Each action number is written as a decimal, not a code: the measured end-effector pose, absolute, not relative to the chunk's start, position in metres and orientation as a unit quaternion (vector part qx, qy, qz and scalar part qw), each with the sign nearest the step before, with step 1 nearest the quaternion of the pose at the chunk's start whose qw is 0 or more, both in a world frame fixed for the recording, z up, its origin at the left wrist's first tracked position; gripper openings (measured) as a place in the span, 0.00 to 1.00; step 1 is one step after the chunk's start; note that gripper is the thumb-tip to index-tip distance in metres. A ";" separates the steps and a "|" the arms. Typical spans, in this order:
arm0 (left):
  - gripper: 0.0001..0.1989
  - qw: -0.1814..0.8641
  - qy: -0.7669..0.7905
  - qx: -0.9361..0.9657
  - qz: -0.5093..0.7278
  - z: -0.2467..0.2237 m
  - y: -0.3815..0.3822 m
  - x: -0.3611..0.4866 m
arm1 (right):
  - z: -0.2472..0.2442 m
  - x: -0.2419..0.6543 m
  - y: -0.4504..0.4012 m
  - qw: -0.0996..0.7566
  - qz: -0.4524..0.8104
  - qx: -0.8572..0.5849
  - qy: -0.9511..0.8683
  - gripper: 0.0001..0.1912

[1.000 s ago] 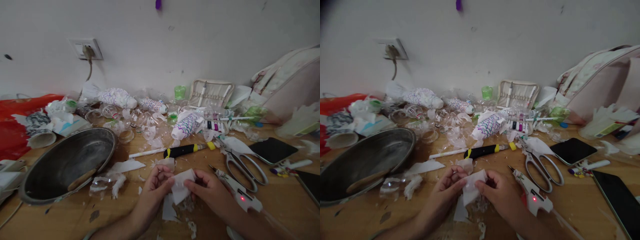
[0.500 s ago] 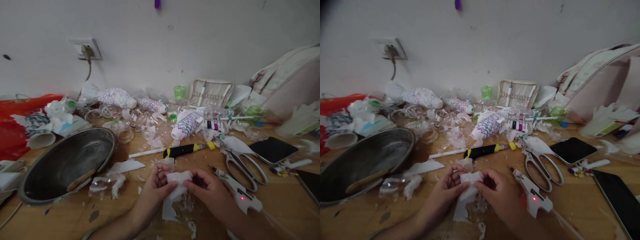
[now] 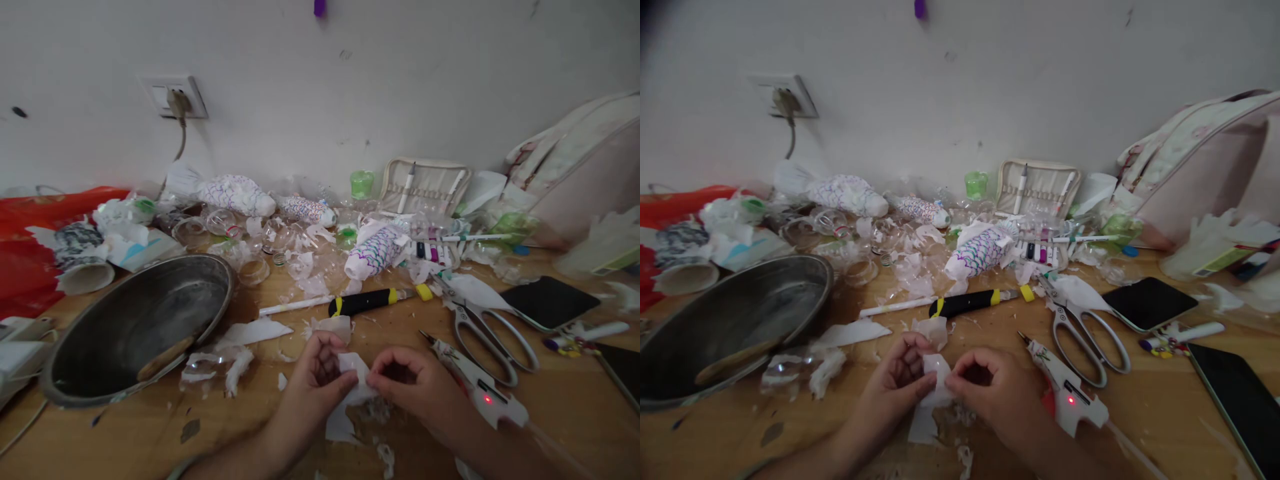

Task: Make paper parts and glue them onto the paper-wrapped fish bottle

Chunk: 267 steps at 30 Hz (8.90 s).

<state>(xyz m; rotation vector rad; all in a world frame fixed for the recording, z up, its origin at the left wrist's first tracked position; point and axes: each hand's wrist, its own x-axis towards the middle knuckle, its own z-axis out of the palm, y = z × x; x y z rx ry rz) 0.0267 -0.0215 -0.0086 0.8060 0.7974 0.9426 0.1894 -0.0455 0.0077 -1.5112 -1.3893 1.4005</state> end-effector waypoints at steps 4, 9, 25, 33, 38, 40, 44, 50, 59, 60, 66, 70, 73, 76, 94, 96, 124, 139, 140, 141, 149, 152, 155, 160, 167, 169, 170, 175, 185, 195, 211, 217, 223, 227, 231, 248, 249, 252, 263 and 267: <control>0.18 0.731 0.357 0.387 0.434 -0.007 -0.023 0.027 | 0.008 0.189 -0.047 0.322 0.550 -0.562 -0.527 0.09; 0.19 0.738 0.364 0.374 0.428 -0.008 -0.022 0.026 | 0.017 0.191 -0.048 0.336 0.510 -0.555 -0.564 0.13; 0.21 0.750 0.358 0.360 0.424 -0.009 -0.024 0.025 | 0.010 0.184 -0.049 0.322 0.594 -0.552 -0.489 0.11; 0.21 0.773 0.316 0.379 0.398 -0.015 -0.025 0.026 | 0.011 0.183 -0.049 0.336 0.613 -0.550 -0.456 0.16; 0.18 0.780 0.345 0.364 0.374 -0.013 -0.024 0.027 | 0.009 0.185 -0.048 0.343 0.627 -0.542 -0.443 0.16; 0.19 0.781 0.352 0.365 0.365 -0.012 -0.023 0.026 | 0.009 0.186 -0.047 0.342 0.631 -0.540 -0.440 0.16; 0.19 0.776 0.356 0.372 0.363 -0.012 -0.022 0.026 | 0.010 0.186 -0.047 0.346 0.633 -0.538 -0.436 0.16; 0.13 0.705 0.380 0.446 0.400 -0.010 -0.027 0.024 | 0.011 0.185 -0.049 0.354 0.635 -0.534 -0.431 0.17; 0.06 0.597 0.446 0.567 0.351 -0.006 -0.028 0.019 | 0.013 0.183 -0.048 0.363 0.642 -0.535 -0.413 0.20; 0.06 0.599 0.447 0.567 0.347 -0.006 -0.027 0.019 | 0.013 0.183 -0.047 0.363 0.642 -0.534 -0.414 0.21; 0.06 0.575 0.434 0.605 0.339 -0.003 -0.027 0.019 | 0.012 0.183 -0.049 0.370 0.641 -0.530 -0.414 0.20; 0.06 0.530 0.397 0.665 0.346 0.000 -0.027 0.017 | 0.010 0.184 -0.052 0.377 0.635 -0.527 -0.421 0.19; 0.07 0.531 0.374 0.679 0.342 -0.001 -0.028 0.016 | 0.009 0.184 -0.053 0.383 0.626 -0.523 -0.433 0.18; 0.04 0.618 0.370 0.596 0.355 -0.005 -0.030 0.019 | 0.009 0.183 -0.054 0.386 0.623 -0.517 -0.443 0.16; 0.19 0.831 0.383 0.288 0.282 -0.012 -0.023 0.025 | 0.016 0.185 -0.059 0.331 0.401 -0.548 -0.655 0.07; 0.17 0.847 0.363 0.249 0.297 -0.010 -0.024 0.026 | 0.014 0.186 -0.060 0.337 0.366 -0.524 -0.691 0.07; 0.17 0.820 0.362 0.323 0.303 -0.013 -0.009 0.018 | 0.011 0.186 -0.054 0.297 0.362 -0.522 -0.713 0.13; 0.21 0.774 0.414 0.394 0.273 -0.004 -0.011 0.022 | 0.009 0.183 -0.054 0.320 0.353 -0.605 -0.639 0.08; 0.21 0.765 0.425 0.404 0.266 -0.003 -0.011 0.022 | 0.009 0.184 -0.054 0.321 0.349 -0.603 -0.641 0.08; 0.21 0.757 0.434 0.412 0.261 -0.003 -0.011 0.021 | 0.009 0.184 -0.055 0.320 0.343 -0.600 -0.648 0.07; 0.18 0.739 0.469 0.410 0.256 -0.008 -0.012 0.020 | 0.008 0.183 -0.060 0.265 0.221 -0.580 -0.738 0.05; 0.19 0.756 0.459 0.395 0.247 -0.009 -0.013 0.022 | 0.007 0.186 -0.060 0.253 0.170 -0.565 -0.766 0.06; 0.17 0.785 0.438 0.362 0.245 -0.006 -0.014 0.023 | 0.006 0.189 -0.060 0.255 0.132 -0.529 -0.799 0.10; 0.17 0.827 0.408 0.254 0.291 0.002 -0.014 0.021 | 0.006 0.193 -0.058 0.309 0.048 -0.482 -0.819 0.18; 0.17 0.813 0.379 0.305 0.321 -0.007 -0.013 0.021 | 0.010 0.194 -0.057 0.329 0.012 -0.462 -0.823 0.16; 0.16 0.802 0.373 0.330 0.330 -0.008 -0.013 0.021 | 0.011 0.193 -0.058 0.351 0.076 -0.486 -0.797 0.14; 0.15 0.797 0.371 0.338 0.336 -0.008 -0.013 0.021 | 0.011 0.192 -0.058 0.363 0.111 -0.505 -0.775 0.15; 0.17 0.776 0.378 0.369 0.344 -0.002 -0.012 0.020 | 0.012 0.190 -0.059 0.388 0.185 -0.569 -0.701 0.10; 0.17 0.733 0.403 0.437 0.331 0.006 -0.017 0.020 | 0.010 0.187 -0.056 0.381 0.368 -0.540 -0.654 0.10; 0.20 0.694 0.399 0.512 0.313 -0.001 -0.019 0.015 | 0.018 0.186 -0.052 0.370 0.503 -0.543 -0.561 0.10; 0.15 0.730 0.340 0.499 0.321 -0.001 -0.022 0.017 | 0.017 0.183 -0.056 0.417 0.582 -0.591 -0.371 0.16; 0.16 0.761 0.311 0.453 0.343 -0.006 -0.020 0.016 | 0.018 0.184 -0.055 0.424 0.606 -0.578 -0.346 0.17; 0.17 0.796 0.298 0.415 0.325 -0.017 -0.023 0.016 | 0.020 0.180 -0.055 0.422 0.576 -0.585 -0.385 0.15; 0.16 0.811 0.290 0.395 0.320 -0.020 -0.023 0.014 | 0.023 0.180 -0.054 0.421 0.565 -0.594 -0.388 0.15; 0.17 0.812 0.306 0.379 0.322 -0.018 -0.022 0.016 | 0.019 0.182 -0.056 0.430 0.535 -0.594 -0.420 0.12; 0.13 0.650 0.434 0.492 0.383 0.007 -0.018 0.016 | 0.021 0.180 -0.061 0.382 0.515 -0.597 -0.482 0.09; 0.14 0.664 0.439 0.474 0.375 0.008 -0.017 0.018 | 0.020 0.180 -0.062 0.386 0.509 -0.598 -0.484 0.09; 0.16 0.682 0.447 0.456 0.356 0.009 -0.015 0.019 | 0.016 0.180 -0.062 0.397 0.486 -0.605 -0.490 0.10; 0.13 0.663 0.428 0.513 0.337 0.008 -0.022 0.018 | 0.015 0.182 -0.058 0.417 0.493 -0.597 -0.476 0.09; 0.15 0.676 0.413 0.516 0.325 0.007 -0.022 0.019 | 0.014 0.183 -0.055 0.433 0.541 -0.572 -0.439 0.14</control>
